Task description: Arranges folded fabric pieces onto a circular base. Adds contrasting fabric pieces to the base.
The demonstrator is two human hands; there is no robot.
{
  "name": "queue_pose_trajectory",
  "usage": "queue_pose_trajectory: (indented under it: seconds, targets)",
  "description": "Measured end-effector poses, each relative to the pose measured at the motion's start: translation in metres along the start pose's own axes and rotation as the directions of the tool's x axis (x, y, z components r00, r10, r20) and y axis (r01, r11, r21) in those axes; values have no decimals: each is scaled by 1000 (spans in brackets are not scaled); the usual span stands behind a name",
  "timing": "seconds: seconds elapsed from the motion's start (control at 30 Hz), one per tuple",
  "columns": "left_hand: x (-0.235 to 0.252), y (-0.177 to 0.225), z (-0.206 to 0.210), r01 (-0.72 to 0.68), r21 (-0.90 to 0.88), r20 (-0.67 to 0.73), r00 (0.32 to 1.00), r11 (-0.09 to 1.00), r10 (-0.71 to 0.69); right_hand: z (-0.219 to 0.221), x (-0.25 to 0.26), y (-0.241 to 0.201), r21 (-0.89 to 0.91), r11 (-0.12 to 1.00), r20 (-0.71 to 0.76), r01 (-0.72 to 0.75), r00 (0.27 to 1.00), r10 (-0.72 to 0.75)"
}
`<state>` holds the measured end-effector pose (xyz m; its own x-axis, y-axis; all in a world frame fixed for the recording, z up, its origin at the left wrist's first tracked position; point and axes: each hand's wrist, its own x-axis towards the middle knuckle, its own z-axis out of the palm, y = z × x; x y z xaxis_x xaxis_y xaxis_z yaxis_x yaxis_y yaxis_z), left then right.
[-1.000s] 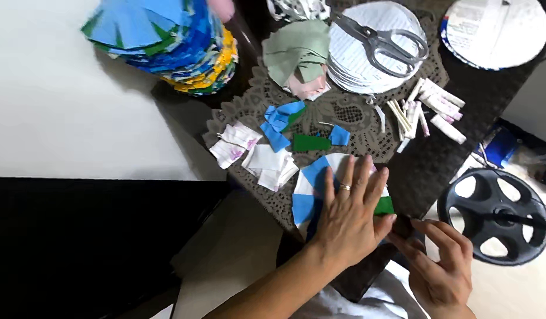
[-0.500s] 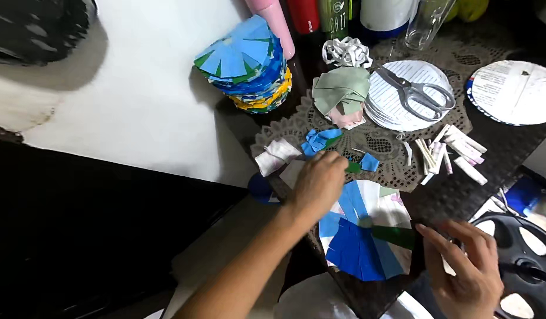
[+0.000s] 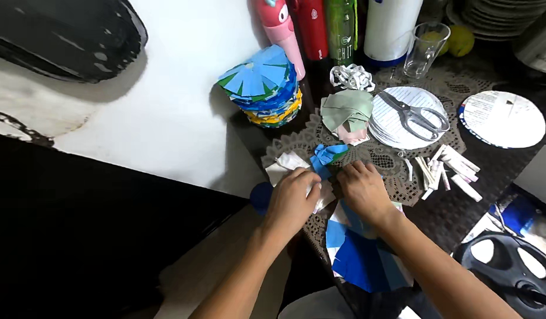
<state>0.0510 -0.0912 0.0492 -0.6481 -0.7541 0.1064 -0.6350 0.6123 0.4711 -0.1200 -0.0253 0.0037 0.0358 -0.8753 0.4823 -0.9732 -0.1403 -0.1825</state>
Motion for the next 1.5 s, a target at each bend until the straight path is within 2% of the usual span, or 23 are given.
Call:
queue_pose_trajectory:
  seconds: [0.07, 0.13, 0.17, 0.2, 0.23, 0.3, 0.33, 0.4, 0.43, 0.5, 0.6, 0.7, 0.8, 0.9, 1.0, 1.1, 1.2, 1.27, 1.4, 1.5]
  targets:
    - [-8, -2, 6, 39, -73, -51, 998, 997, -43, -1, 1, 3, 52, 994, 74, -95, 993, 91]
    - [-14, 2, 12, 88, -173, -72, 992, 981, -102, -13, 4, 3, 209, 924, 235, -319, 934, 270]
    - [-15, 6, 13, 113, -249, -68, 989, 962, -134, -22, 6, 3, 341, 822, 306, -455, 881, 360]
    - [-16, 11, 15, 126, -338, -64, 986, 932, -157, -30, 6, 4, 508, 667, 344, -545, 839, 423]
    - [-17, 17, 17, 130, -449, -46, 985, 884, -168, -38, 5, 3, 668, 460, 387, -585, 801, 457]
    - [-19, 31, 19, 112, -696, -8, 987, 709, -163, -54, 1, -2, 831, 32, 484, -555, 750, 451]
    - [-19, 39, 19, 101, -806, 10, 988, 583, -156, -61, -2, -4, 845, -98, 513, -526, 742, 431]
    - [-20, 53, 19, 95, -935, 36, 984, 341, -176, -69, -10, -8, 850, -220, 525, -478, 743, 416]
    - [-20, 59, 20, 92, -960, 40, 979, 264, -198, -72, -14, -11, 853, -247, 523, -461, 743, 419]
    - [-20, 66, 20, 84, -980, 39, 971, 181, -236, -76, -22, -17, 858, -275, 513, -433, 741, 433]
    - [-23, 72, 20, 57, -977, 10, 975, 205, -221, -79, -36, -22, 890, -244, 456, -385, 750, 480]
    - [-27, 73, 19, -21, -934, -64, 992, 358, -108, -85, -51, -17, 923, -148, 381, -356, 782, 493]
    - [-31, 75, 20, -31, -892, -52, 998, 451, -34, -93, -64, -13, 934, -68, 337, -351, 802, 493]
    - [-35, 77, 24, -21, -883, 1, 999, 470, 48, -99, -76, -12, 929, -37, 333, -367, 790, 514]
    - [-44, 78, 29, 64, -890, 135, 983, 451, 127, -103, -98, -12, 923, -27, 341, -383, 785, 517]
    - [-60, 82, 40, 162, -878, 246, 960, 451, 134, -103, -130, -20, 885, 137, 293, -446, 759, 581]
    - [-74, 85, 53, 218, -830, 329, 935, 513, 135, -99, -161, -34, 773, 369, 183, -516, 738, 649]
    - [-80, 88, 59, 215, -767, 357, 926, 604, 124, -95, -176, -43, 656, 490, 128, -574, 725, 677]
    - [-75, 92, 68, 36, -540, 274, 952, 841, 135, -84, -184, -49, 402, 664, 10, -630, 728, 685]
    - [-65, 98, 74, -93, -322, 187, 969, 942, 159, -79, -176, -42, 222, 725, -65, -652, 732, 678]
